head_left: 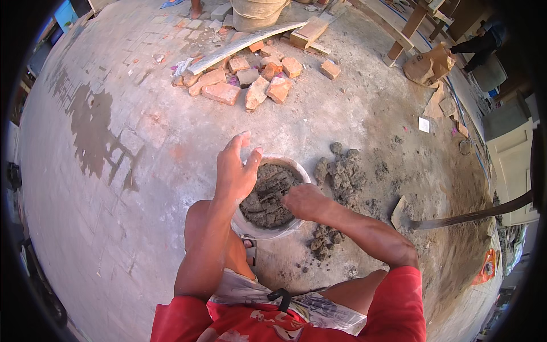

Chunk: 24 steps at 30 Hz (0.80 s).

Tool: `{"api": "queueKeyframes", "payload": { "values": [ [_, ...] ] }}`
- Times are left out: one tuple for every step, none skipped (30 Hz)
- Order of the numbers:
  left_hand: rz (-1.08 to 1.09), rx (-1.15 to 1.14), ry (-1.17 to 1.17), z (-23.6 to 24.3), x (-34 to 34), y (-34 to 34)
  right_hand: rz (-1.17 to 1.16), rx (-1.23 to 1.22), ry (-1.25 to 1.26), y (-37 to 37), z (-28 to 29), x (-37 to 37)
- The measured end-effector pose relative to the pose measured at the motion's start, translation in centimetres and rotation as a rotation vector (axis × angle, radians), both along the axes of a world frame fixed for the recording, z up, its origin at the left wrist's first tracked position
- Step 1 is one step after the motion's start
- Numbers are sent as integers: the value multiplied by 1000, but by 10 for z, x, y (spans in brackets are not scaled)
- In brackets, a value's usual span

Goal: The person scoops wet cement from a pile on the ground into a bucket, then carries the bucket and a trowel to a wall opening. They apply the cement into the gap between the wall and a wooden frame, smoothing it with the trowel.

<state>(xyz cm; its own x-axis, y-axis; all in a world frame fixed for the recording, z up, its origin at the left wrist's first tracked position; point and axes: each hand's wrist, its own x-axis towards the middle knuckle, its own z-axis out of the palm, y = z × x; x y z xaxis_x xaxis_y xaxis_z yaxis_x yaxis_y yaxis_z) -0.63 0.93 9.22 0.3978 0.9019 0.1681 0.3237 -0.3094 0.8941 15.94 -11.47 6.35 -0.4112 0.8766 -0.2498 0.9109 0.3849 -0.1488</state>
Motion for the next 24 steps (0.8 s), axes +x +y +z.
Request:
{"api": "queueKeyframes", "payload": {
  "values": [
    [11,-14,4,-5,-1,1,-11,-77,-39,4,4,-9],
    [23,11,26,-6,-6,7,-7,-141,-74,13,20,-19],
    [31,23,67,-5,-16,7,-3,-217,-94,15,40,-30],
    [27,27,95,-3,-24,3,-41,-151,-38,7,75,-28],
    [50,-19,123,4,-33,4,-71,-73,28,4,107,-22],
    [54,-80,124,10,-31,2,-108,-85,9,-4,126,-16],
    [63,-126,124,15,-31,4,-140,-83,-12,-6,138,-14],
    [66,-100,86,15,-27,6,-178,-81,-46,-9,153,-12],
    [70,-73,48,10,-22,9,-130,-71,-26,-8,102,-12],
    [62,-60,-4,5,-10,7,-95,-68,-25,-10,51,-6],
    [28,-61,5,2,-4,2,-55,-65,-15,-11,-3,1],
    [29,-51,56,-3,-13,2,-73,-145,-60,0,7,-7],
    [38,-28,93,-6,-18,8,-90,-221,-115,9,20,-12],
    [48,-30,109,-6,-23,4,-106,-321,-157,11,39,-17],
    [51,-39,120,0,-25,2,-188,-222,-60,5,63,-6],
    [66,-28,133,7,-30,5,-185,-40,-5,-2,103,2],
    [68,-61,127,3,-28,2,-201,123,35,-10,125,11],
    [66,-73,99,4,-21,4,-249,92,24,-9,126,15],
    [71,-80,73,7,-17,7,-292,68,16,-5,125,17],
    [66,-67,71,5,-15,9,-334,40,8,1,122,17],
    [47,-55,47,2,-5,9,-310,-146,-100,13,64,20],
    [32,-52,39,-2,1,7,-281,-343,-194,22,5,17],
    [31,-60,59,-2,-2,7,-273,-382,-232,29,9,8],
    [28,-69,78,1,-6,5,-267,-420,-271,32,18,2]
  ]
}}
